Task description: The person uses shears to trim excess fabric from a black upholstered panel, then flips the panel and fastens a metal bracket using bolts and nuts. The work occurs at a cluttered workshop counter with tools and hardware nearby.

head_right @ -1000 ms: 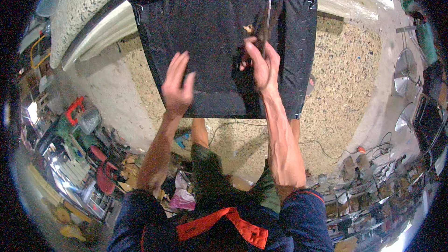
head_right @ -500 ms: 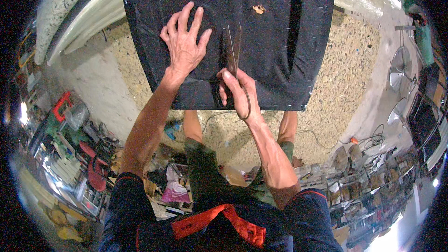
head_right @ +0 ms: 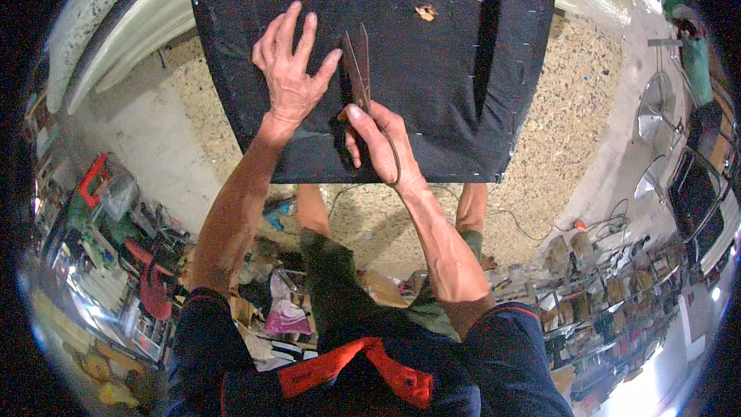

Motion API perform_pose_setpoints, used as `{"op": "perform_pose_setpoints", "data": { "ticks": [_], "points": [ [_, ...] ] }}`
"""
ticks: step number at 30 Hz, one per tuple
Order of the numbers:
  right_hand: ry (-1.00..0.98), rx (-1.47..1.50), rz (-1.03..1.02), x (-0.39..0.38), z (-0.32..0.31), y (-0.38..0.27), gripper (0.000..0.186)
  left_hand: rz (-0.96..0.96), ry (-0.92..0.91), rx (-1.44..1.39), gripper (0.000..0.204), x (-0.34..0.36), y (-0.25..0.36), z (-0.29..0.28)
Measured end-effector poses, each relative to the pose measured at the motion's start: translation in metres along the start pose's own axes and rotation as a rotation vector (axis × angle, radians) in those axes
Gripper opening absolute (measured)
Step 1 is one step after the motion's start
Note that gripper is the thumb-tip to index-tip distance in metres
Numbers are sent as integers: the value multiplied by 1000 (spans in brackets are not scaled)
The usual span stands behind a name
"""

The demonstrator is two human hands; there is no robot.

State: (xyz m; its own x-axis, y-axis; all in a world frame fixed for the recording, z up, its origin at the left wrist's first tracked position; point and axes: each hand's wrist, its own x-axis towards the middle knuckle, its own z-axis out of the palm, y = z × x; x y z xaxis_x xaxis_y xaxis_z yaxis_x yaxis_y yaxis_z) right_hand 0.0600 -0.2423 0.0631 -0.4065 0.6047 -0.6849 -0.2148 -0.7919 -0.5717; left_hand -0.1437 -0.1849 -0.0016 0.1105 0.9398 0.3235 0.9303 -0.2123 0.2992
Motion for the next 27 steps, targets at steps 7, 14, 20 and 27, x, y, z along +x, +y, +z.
{"op": "perform_pose_setpoints", "data": {
  "ticks": [7,14,20,27],
  "points": [
    [-34,-34,-8,16,7,-4,40,-46,21,-50,67,-2,-1,2],
    [-25,-34,-14,21,10,-8,39,-22,0,-19,64,-3,-1,2],
    [-37,-5,1,25,10,-6,43,-47,-63,3,61,0,1,-2],
    [-51,6,7,27,11,-6,40,-27,26,-57,62,-4,-6,5]
  ]
}}
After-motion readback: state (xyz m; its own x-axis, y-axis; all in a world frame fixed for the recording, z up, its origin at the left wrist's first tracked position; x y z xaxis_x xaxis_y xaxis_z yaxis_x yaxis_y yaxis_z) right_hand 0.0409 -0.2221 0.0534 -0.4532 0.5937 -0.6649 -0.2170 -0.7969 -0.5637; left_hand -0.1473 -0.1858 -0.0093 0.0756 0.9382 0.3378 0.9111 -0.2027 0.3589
